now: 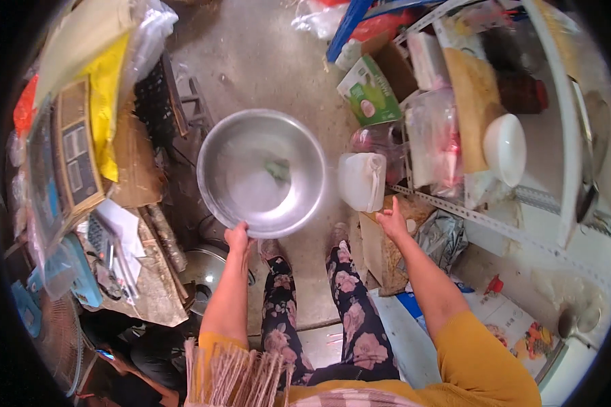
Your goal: The person pours water from a container into a large metal bowl containing a white powder, then stirs the mixture by hand to form a thick white paste. The person also handles a small green leaf and several packets of seasoning, adding some contents to the bowl.
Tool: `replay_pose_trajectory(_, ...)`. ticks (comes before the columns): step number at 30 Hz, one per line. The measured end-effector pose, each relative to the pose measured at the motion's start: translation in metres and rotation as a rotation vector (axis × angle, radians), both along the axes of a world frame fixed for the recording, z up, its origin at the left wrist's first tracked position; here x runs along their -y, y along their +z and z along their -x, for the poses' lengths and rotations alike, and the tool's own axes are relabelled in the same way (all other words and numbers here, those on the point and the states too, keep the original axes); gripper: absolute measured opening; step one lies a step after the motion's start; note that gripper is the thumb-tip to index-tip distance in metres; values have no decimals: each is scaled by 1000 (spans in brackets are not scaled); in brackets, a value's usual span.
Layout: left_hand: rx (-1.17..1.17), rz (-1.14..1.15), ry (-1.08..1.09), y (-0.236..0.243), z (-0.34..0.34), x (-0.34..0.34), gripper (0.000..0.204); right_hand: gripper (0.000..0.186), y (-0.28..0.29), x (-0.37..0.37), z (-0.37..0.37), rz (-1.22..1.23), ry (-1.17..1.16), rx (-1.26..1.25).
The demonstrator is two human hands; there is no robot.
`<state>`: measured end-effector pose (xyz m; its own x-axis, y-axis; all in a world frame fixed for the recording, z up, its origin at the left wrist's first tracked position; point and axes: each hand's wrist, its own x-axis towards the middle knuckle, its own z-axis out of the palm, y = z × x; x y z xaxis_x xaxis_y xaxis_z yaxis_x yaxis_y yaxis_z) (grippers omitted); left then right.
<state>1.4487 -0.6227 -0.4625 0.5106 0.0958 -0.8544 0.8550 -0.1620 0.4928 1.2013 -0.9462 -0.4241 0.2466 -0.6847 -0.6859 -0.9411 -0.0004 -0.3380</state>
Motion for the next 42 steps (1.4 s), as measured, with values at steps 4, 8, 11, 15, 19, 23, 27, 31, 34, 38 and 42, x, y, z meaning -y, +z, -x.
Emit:
replay_pose_trajectory(4,-13,-25,55,-71,-28,-3,29,77,-59,-8,-39,-46,-20,56)
replay_pose_trajectory(8,-33,-24,76,-112,-37,11,30,63,-101,-1,-37,312,102,189)
replay_pose_trajectory(11,-30,-5,81,-134,-44,15,29,59,-111,7,-39,153,-16,305)
replay_pose_trajectory(15,-56,-40,88,-160,-44,9,36,57,-89,-5,-64,382,484,452)
replay_pose_trajectory(19,-4,-194,121,-162,-39,0,32,56,-16,-30,-99,126,541,277)
replay_pose_trajectory(23,681,-248,-621,-120,-5,47,41,55,27,-69,-119,-74,643,36)
replay_pose_trajectory(27,152,513,-618,-137,41,59,37,56,52,-100,-146,-220,605,76)
replay_pose_trajectory(31,-323,587,-413,-128,55,41,37,55,41,-112,-177,-448,198,75)
replay_pose_trajectory(34,-395,524,-404,-139,71,24,40,55,-9,-125,-177,-536,15,187)
replay_pose_trajectory(38,-471,598,-279,-152,88,12,46,55,-24,-137,-203,-710,-264,127)
replay_pose_trajectory(42,-494,665,-211,-181,112,-6,46,40,-45,-141,-218,-803,-289,91)
